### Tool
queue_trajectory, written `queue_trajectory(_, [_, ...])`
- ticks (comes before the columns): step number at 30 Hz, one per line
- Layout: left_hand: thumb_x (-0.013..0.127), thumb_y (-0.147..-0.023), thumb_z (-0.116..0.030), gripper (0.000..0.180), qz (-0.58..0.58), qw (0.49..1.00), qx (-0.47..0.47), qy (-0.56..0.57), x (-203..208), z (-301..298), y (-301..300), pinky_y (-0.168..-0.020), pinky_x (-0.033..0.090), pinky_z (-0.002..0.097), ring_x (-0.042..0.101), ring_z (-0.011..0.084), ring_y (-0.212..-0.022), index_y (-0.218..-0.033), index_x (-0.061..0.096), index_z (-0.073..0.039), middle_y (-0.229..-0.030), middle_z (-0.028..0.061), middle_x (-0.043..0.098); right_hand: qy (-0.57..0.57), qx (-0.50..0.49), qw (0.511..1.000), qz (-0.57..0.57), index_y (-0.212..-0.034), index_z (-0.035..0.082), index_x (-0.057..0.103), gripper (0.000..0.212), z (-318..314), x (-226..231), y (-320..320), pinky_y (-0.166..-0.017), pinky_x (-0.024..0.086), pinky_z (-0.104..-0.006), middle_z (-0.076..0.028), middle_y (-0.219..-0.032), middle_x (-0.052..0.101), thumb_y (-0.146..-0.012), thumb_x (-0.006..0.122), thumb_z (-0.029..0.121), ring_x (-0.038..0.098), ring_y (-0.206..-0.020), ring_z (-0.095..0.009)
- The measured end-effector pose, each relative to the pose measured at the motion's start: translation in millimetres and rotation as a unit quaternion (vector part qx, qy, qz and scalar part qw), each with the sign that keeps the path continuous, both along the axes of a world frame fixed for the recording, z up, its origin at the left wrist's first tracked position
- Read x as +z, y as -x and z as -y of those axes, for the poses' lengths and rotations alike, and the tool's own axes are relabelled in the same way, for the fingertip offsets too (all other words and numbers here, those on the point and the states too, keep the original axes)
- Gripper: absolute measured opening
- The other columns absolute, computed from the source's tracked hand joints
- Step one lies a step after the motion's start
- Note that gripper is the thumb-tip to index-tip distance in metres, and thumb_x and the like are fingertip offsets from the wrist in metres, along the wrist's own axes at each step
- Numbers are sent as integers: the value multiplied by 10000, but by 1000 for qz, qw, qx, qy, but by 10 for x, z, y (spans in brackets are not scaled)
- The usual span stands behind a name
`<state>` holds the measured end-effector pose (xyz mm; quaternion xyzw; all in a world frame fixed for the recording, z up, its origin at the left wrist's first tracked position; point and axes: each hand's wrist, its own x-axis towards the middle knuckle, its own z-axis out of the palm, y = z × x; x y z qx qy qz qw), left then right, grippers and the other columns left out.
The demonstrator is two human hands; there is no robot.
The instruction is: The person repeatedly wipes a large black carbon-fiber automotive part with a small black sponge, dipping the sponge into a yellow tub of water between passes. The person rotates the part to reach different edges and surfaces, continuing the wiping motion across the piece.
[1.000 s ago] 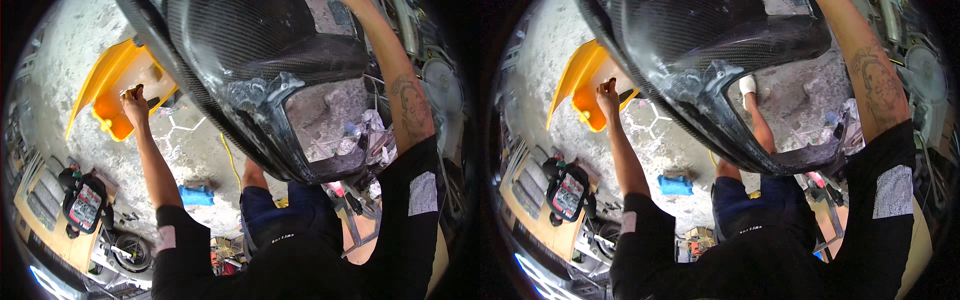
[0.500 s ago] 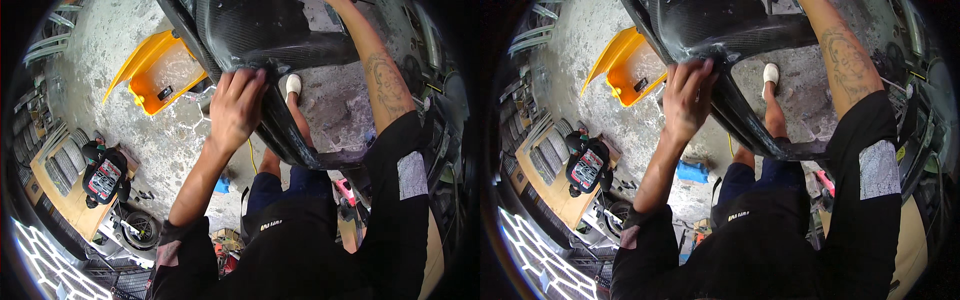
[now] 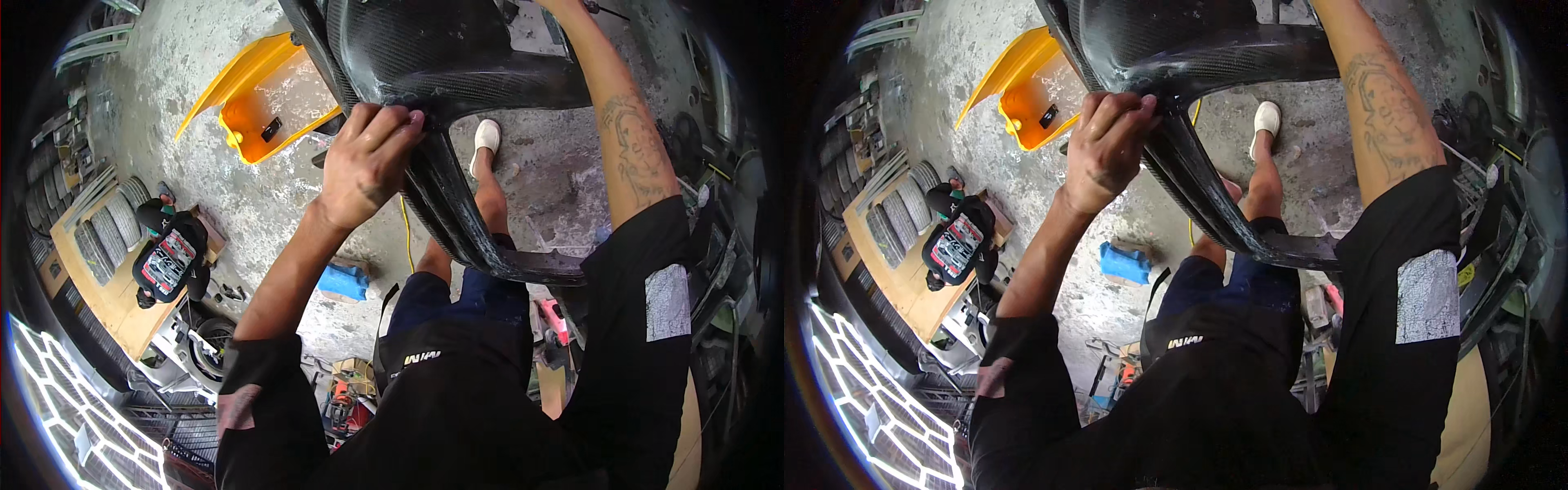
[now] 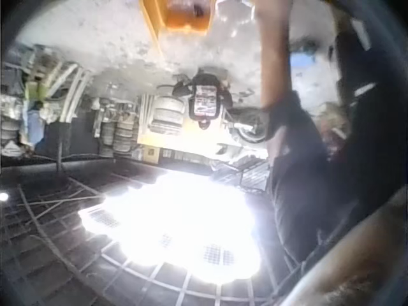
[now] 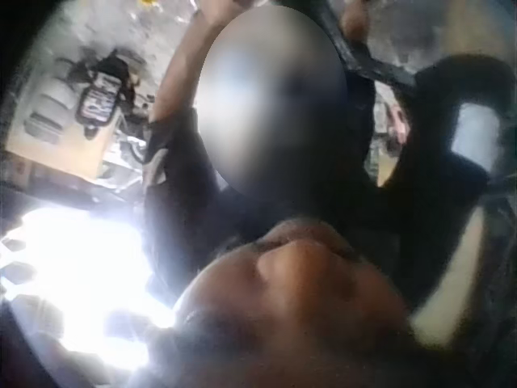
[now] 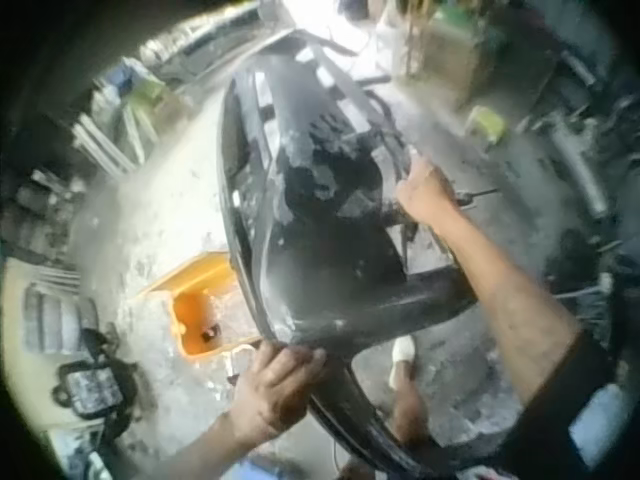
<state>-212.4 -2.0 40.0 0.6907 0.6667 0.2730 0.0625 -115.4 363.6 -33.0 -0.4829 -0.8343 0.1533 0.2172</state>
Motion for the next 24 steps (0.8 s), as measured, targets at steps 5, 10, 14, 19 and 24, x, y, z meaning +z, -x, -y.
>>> queue_trajectory(5, [728, -741, -22, 441, 4, 999, -46, -29, -86, -211, -112, -828, 544, 365, 590, 273, -933, -1181, 702, -30, -1085, 58, 641, 74, -18, 997, -3, -1477, 22, 486, 640, 167, 120, 60, -1074, 468, -500, -326, -1309, 624, -853, 532, 159, 601, -1229, -471])
queue_trajectory(10, [729, -736, -47, 451, -4, 999, -44, 4, 61, -202, -29, -850, 540, 361, 578, 271, -963, -1186, 695, -43, -1085, 47, 609, 33, 0, 999, -9, -1442, 12, 516, 605, 18, -18, 29, -1054, 475, -506, -340, -1245, 645, -856, 532, 162, 611, -1200, -479])
queue_trajectory(14, [775, -816, 3, 383, 74, 995, 37, -57, -13, -97, 9, -782, 555, 358, 622, 255, -898, -1188, 689, -25, -1059, 97, 612, 62, 33, 997, -23, -1410, -19, 533, 599, 110, 12, 132, -1023, 487, -511, -359, -1204, 648, -837, 538, 157, 614, -1169, -495])
queue_trajectory(19, [798, -860, 20, 358, 198, 943, 269, 2, 120, 545, -47, -775, 572, 322, 662, 214, -876, -1201, 687, 9, -1056, 146, 656, -29, 63, 997, -26, -1404, -39, 534, 620, -100, -139, -111, -996, 505, -507, -362, -1167, 659, -814, 537, 150, 626, -1139, -502])
queue_trajectory(24, [802, -822, 25, 330, 178, 940, 285, -55, -15, 217, -549, -784, 542, 390, 637, 308, -951, -1131, 695, -19, -1054, 149, 631, -17, 67, 997, -20, -1393, -58, 546, 620, -30, -166, 6, -999, 507, -501, -369, -1163, 659, -805, 534, 139, 634, -1135, -496])
